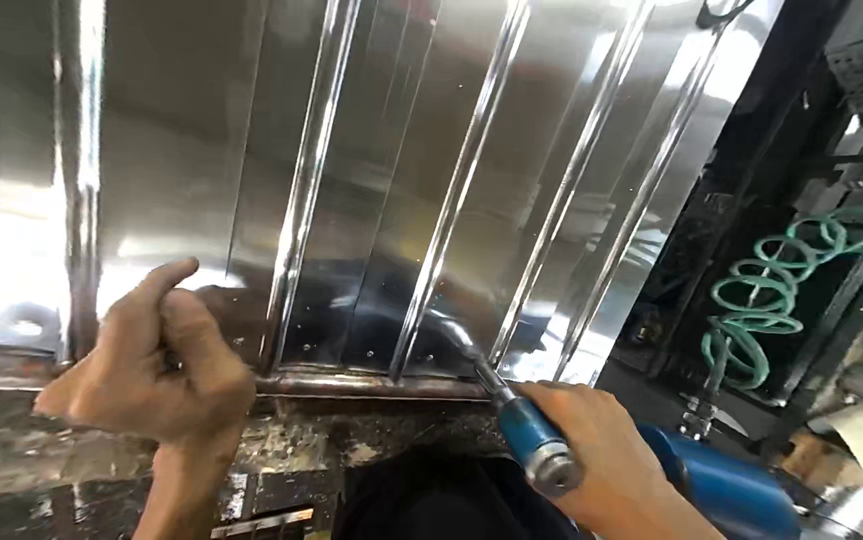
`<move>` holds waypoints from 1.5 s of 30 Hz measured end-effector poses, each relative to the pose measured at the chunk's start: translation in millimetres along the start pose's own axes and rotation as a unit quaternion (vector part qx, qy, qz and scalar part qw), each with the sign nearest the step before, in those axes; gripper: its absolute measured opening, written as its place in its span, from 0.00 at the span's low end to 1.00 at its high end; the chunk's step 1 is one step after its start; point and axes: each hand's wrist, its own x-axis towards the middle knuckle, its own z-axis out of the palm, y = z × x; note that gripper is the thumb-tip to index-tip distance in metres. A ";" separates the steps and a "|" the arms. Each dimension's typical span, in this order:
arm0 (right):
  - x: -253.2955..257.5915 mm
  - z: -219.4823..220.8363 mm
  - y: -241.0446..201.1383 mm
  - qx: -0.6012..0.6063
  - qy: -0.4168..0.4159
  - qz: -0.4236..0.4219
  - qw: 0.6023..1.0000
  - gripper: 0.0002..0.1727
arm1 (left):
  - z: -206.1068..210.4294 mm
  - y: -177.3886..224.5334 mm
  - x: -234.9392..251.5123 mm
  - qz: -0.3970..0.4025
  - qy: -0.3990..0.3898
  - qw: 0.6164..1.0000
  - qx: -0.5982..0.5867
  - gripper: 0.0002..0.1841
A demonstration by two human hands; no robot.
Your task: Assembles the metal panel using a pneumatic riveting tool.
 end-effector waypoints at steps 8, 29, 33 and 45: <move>-7.7 4.5 0.2 0.004 -0.011 0.016 1.000 0.25 | 10.4 14.0 3.8 0.083 0.012 0.994 0.063 0.20; -220.5 111.3 168.5 0.453 0.353 -0.035 0.818 0.17 | 50.3 380.4 -255.0 -0.398 -0.320 0.597 -0.619 0.21; -239.8 138.9 259.3 0.486 0.396 -0.004 0.779 0.16 | 104.8 452.8 -317.0 -0.279 -0.315 0.687 -0.593 0.20; -301.9 134.1 475.7 0.561 0.530 0.083 0.630 0.14 | 209.3 621.8 -375.7 -0.248 -0.576 0.609 -0.485 0.14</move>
